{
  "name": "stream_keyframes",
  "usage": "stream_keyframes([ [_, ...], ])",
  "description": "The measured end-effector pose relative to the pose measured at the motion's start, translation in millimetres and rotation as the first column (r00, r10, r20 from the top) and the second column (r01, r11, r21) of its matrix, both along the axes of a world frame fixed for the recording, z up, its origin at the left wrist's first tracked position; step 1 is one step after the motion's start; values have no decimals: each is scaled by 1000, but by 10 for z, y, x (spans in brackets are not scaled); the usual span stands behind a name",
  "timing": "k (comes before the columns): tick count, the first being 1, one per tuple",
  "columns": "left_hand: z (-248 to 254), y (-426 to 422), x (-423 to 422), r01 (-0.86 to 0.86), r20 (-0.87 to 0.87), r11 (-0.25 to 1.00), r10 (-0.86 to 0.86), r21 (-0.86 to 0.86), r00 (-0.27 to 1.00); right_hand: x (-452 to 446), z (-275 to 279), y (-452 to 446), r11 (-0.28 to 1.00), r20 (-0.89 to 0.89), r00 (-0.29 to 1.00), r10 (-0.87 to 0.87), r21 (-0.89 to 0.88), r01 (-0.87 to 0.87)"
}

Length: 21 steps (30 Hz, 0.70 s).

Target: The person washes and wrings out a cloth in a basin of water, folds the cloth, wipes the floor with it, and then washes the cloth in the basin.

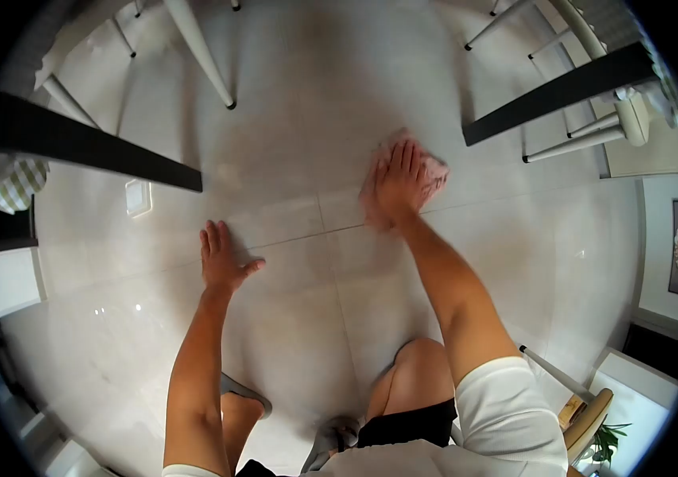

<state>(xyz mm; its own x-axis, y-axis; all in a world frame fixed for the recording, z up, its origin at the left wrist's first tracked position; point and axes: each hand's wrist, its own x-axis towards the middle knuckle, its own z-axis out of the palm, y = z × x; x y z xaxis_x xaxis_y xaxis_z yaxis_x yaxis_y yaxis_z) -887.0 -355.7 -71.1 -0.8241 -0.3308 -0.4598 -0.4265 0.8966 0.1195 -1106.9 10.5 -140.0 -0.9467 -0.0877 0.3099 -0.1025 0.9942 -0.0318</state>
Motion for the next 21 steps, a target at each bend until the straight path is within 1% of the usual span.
stream_keyframes([
  [2,-50,-30,19,29,-57,1000,-29,6,998,-362,-148,-163,982,-107,989,103,-150,-119],
  [3,-60,-37,1,19,-58,1000,-18,11,998,-334,-10,-342,981,-108,988,115,-144,-129],
  [4,-50,-33,-8,29,-73,1000,-28,9,997,-221,328,-648,977,-12,983,182,-112,-182],
  [5,-46,-37,34,39,-80,999,-38,7,996,-38,506,-915,968,92,966,243,-85,-236],
  [6,-56,-68,66,30,-76,999,-29,10,997,123,448,-1092,936,133,929,345,-122,-330],
  [7,-61,-125,62,23,-88,998,-18,61,996,268,436,-1255,893,159,882,443,-161,-420],
  [8,-59,-173,79,18,-98,993,-7,113,995,527,514,-1391,860,179,842,510,-130,-493],
  [9,-98,-234,123,11,-105,994,0,112,995,824,612,-1462,820,200,796,572,-100,-564],
  [11,-174,-392,219,23,-138,995,-9,99,990,1305,428,-1457,714,117,711,693,-251,-654],
  [12,-96,-432,227,15,-140,996,-2,90,990,1383,523,-1428,706,109,705,700,-256,-661],
  [14,65,-470,264,-120,0,990,121,-72,993,1419,683,-1240,787,336,712,616,-278,-550],
  [15,107,-492,259,-135,-1,988,136,-74,991,1336,662,-1204,778,333,703,628,-279,-562],
  [17,116,-488,206,-171,53,985,172,-32,984,1047,481,-1158,877,248,843,478,-85,-473],
  [18,107,-489,209,-182,57,983,184,-27,981,880,361,-1208,872,253,836,487,-82,-483],
  [20,91,-525,230,-174,35,985,174,-16,984,470,147,-1461,896,45,903,428,-151,-417],
  [21,97,-529,226,-188,34,982,188,-12,982,302,116,-1627,891,46,897,440,-147,-430],
])
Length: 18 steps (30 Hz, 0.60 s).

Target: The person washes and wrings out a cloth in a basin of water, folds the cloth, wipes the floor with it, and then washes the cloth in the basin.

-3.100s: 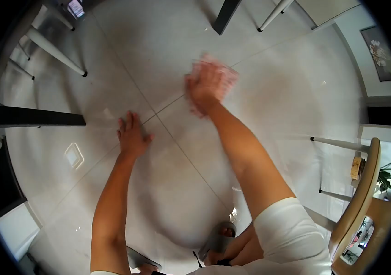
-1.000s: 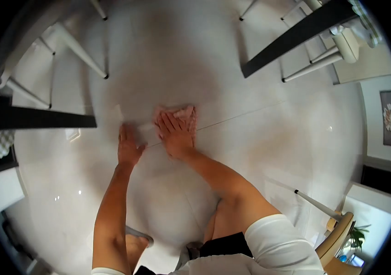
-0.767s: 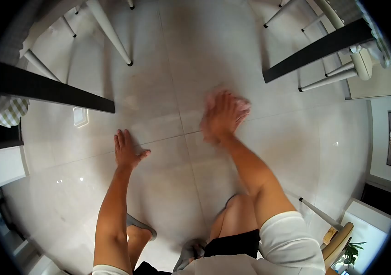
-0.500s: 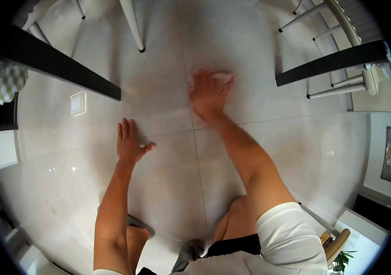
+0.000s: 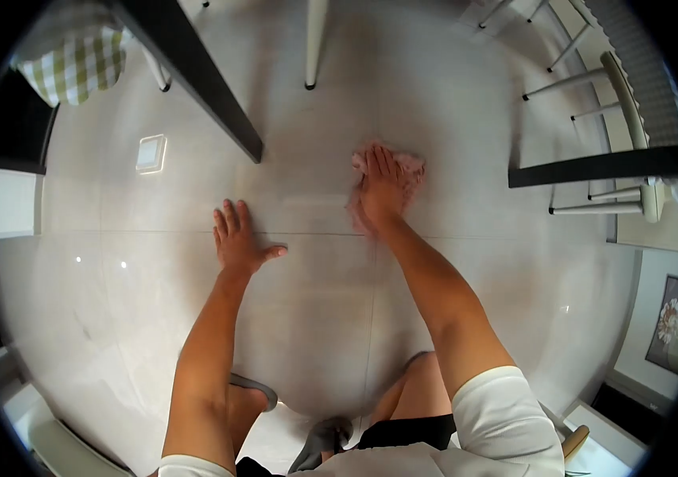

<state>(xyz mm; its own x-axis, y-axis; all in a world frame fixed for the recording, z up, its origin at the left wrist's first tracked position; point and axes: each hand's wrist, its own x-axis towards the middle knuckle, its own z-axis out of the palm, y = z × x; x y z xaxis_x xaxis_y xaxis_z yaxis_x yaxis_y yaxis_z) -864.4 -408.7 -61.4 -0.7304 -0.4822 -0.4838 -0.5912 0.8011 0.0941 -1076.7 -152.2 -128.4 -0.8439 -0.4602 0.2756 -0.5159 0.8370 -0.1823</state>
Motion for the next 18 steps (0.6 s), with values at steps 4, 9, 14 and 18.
stream_keyframes([
  [4,20,-37,5,-2,5,1000,2,15,1000,-523,-47,-733,919,42,999,11,-395,7],
  [9,110,-67,-8,-5,7,1000,5,27,1000,-883,-135,-1443,890,-83,993,79,-442,-108],
  [14,61,-74,5,12,4,1000,-12,20,1000,-702,158,-1385,926,160,916,368,24,-377],
  [18,230,-104,-26,8,5,999,-9,51,1000,195,169,-829,814,62,811,581,-34,-580],
])
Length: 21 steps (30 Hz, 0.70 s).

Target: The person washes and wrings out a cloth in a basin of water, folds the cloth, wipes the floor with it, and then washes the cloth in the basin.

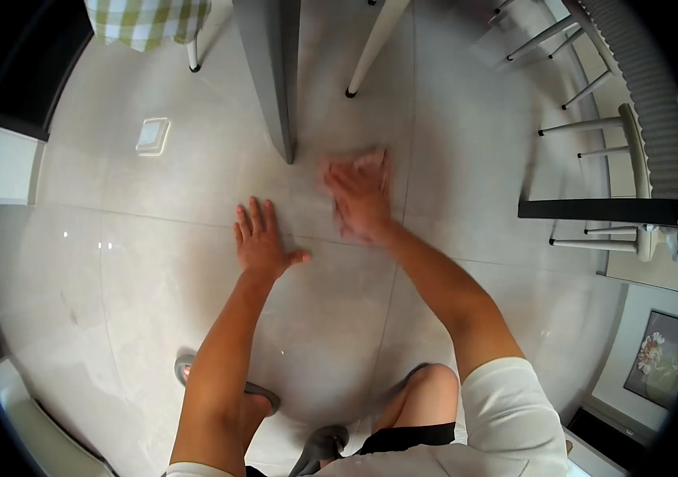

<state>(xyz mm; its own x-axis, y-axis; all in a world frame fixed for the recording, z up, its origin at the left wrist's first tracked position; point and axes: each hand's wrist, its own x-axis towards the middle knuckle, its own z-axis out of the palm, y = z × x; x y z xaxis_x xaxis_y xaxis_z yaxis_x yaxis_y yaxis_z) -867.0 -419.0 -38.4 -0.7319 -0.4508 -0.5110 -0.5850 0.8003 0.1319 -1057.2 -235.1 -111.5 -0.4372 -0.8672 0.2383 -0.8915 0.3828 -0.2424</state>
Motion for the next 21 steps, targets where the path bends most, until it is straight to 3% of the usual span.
stream_keyframes([
  [1,39,-14,-14,8,23,1000,-8,9,1000,153,5,142,1000,-7,1000,0,0,0],
  [3,52,-36,-9,17,52,1000,-18,23,998,334,-72,398,995,162,982,95,-48,-89],
  [7,-55,-44,66,52,35,999,-52,14,998,-159,-178,245,997,294,955,41,-78,-19],
  [9,-71,-53,49,51,32,999,-51,16,998,-158,109,-127,932,60,934,-353,-61,357],
  [10,-76,-49,60,53,36,999,-54,13,998,6,137,-191,929,60,929,-365,-50,368],
  [12,-60,-81,43,70,15,997,-70,16,997,299,261,-270,998,82,996,-42,57,37],
  [16,-152,-384,245,170,-42,982,-167,79,985,723,26,184,996,118,992,49,-75,-40],
  [18,-213,-536,347,295,-39,948,-293,117,955,695,156,587,977,-5,980,-198,80,198],
  [20,-232,-561,409,316,-50,942,-312,115,949,654,57,1048,878,-147,886,-439,138,458],
  [21,-249,-576,416,333,-71,936,-327,111,942,617,12,1159,879,-143,888,-438,141,456],
])
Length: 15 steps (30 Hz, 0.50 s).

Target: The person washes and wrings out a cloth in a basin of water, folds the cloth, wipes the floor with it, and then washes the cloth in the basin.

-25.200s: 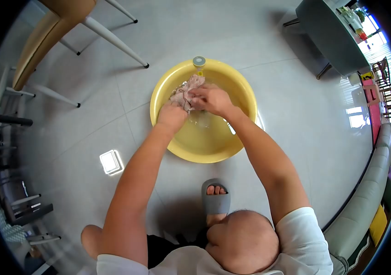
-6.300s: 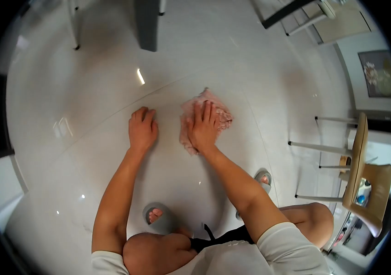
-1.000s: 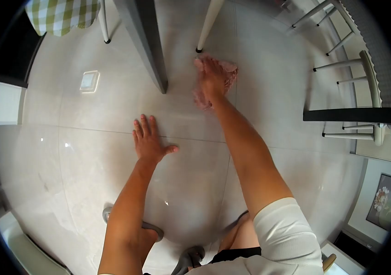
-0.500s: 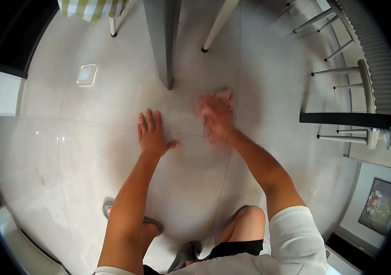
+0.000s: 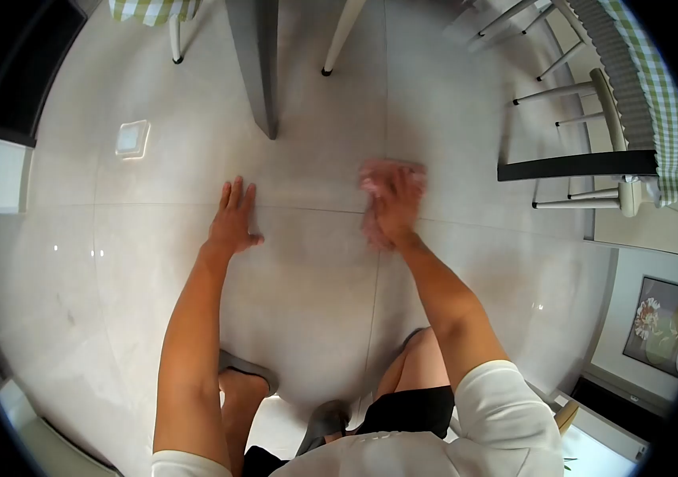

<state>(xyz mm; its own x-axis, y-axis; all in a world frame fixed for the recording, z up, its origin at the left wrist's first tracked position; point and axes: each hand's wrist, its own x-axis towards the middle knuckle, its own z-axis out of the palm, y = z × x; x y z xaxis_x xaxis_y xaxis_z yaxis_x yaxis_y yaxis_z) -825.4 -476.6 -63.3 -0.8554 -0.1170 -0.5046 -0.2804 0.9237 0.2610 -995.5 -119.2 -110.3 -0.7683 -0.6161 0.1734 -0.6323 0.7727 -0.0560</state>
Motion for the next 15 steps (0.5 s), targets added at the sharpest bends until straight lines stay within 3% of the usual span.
stream_keyframes([
  [2,44,15,44,-16,-28,999,17,30,999,0,-100,115,969,-92,974,-209,-156,193],
  [5,-8,-159,36,-18,-64,992,26,121,998,295,499,-613,981,57,979,-195,-3,195],
  [7,12,-294,141,6,-54,983,4,181,999,633,799,-1114,993,251,968,-20,114,-9],
  [9,207,-330,307,-248,-7,963,251,108,968,1021,453,-1587,989,210,973,94,-130,-67],
  [11,330,-346,566,-197,1,980,197,10,980,1297,162,-1756,962,199,964,179,-241,-129],
  [13,470,-388,722,-150,35,985,154,-88,987,1349,205,-1765,918,194,943,270,-348,-191],
  [15,560,-424,949,-79,44,991,83,-104,996,1223,362,-1403,944,561,824,84,-310,115],
])
